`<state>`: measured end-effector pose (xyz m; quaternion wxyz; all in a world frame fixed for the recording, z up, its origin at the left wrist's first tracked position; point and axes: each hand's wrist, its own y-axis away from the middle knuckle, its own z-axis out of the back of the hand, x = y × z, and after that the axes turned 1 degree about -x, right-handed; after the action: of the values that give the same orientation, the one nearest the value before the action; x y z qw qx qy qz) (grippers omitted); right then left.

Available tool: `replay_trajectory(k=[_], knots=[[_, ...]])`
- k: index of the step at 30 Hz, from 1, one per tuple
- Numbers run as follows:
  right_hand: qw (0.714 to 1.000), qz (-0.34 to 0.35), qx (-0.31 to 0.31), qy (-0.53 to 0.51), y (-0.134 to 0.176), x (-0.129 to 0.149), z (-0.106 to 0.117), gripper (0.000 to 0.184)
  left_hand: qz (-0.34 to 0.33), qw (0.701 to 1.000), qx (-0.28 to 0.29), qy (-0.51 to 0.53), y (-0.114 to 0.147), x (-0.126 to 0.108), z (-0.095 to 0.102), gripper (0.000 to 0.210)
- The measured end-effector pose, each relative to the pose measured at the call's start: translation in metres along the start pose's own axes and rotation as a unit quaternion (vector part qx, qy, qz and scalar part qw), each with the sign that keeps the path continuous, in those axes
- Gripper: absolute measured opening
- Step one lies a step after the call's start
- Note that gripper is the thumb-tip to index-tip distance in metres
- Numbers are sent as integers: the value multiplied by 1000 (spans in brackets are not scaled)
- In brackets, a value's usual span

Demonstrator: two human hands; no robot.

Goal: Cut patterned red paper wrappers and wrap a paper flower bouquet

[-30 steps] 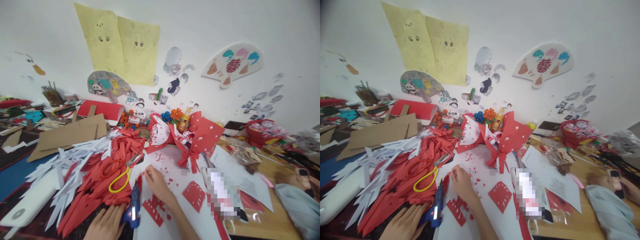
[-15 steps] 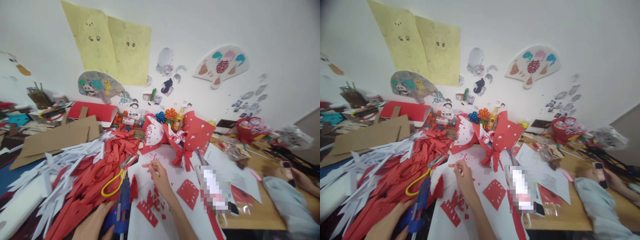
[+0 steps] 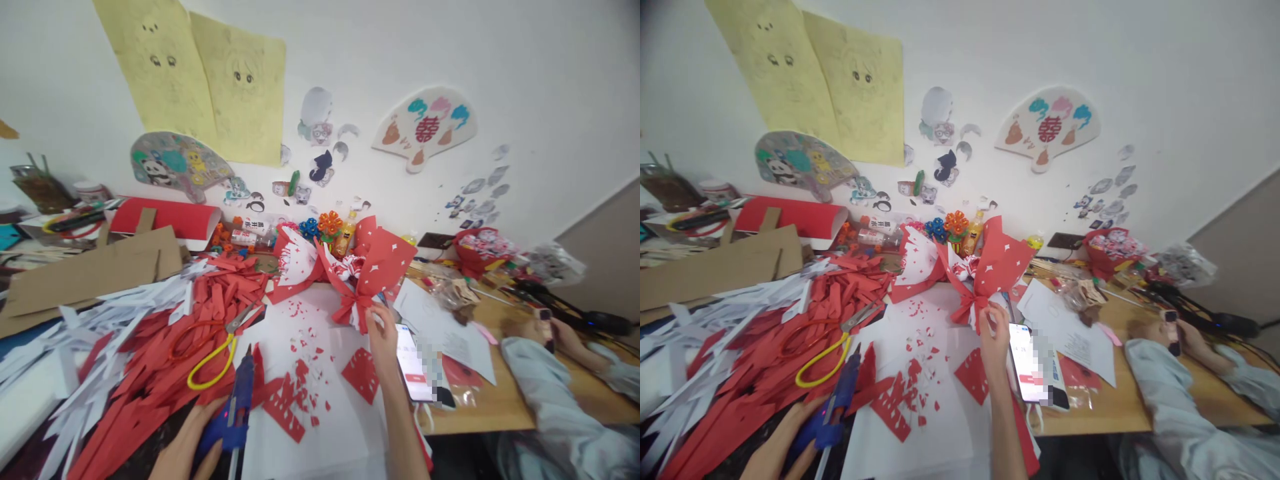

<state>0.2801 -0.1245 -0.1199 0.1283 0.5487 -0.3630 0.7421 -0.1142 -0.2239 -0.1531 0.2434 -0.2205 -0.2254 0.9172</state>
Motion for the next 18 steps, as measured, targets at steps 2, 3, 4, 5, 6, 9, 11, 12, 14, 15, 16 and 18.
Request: replay_trajectory(k=[2, 3, 4, 5, 6, 9, 11, 12, 14, 15, 16, 18], knots=[[999, 28, 27, 12, -2, 1, -7, 23, 8, 1000, -13, -16, 2, 4, 0, 41], [999, 37, 35, 17, -2, 1, -11, 22, 12, 1000, -17, -21, 2, 6, 0, 41], [998, 44, 40, 22, -3, -1, -15, 22, 18, 999, -20, -21, 1, 7, 0, 41], [998, 47, 43, 27, -3, -3, -18, 23, 24, 999, -22, -17, 0, 8, 1, 42], [997, 49, 45, 32, -4, -5, -21, 24, 32, 999, -25, -10, -2, 9, 1, 41], [996, 57, 46, 50, -7, -10, -26, 25, 52, 998, -40, 18, -8, 8, 1, 38], [995, 64, 41, 65, -8, -8, -25, 25, 63, 997, -41, 35, -11, 7, -1, 37], [994, 69, 35, 74, -7, -5, -24, 24, 69, 996, -39, 42, -12, 7, -1, 37], [993, 79, 17, 92, -1, 6, -21, 23, 82, 994, -35, 60, -12, 9, -4, 38], [991, 84, 8, 99, 5, 13, -21, 22, 89, 993, -32, 69, -11, 10, -5, 39], [990, 90, 10, 104, 12, 21, -22, 21, 98, 992, -27, 77, -9, 12, -7, 40], [989, 100, 43, 105, 30, 38, -28, 17, 115, 989, -16, 91, -5, 18, -12, 42]])
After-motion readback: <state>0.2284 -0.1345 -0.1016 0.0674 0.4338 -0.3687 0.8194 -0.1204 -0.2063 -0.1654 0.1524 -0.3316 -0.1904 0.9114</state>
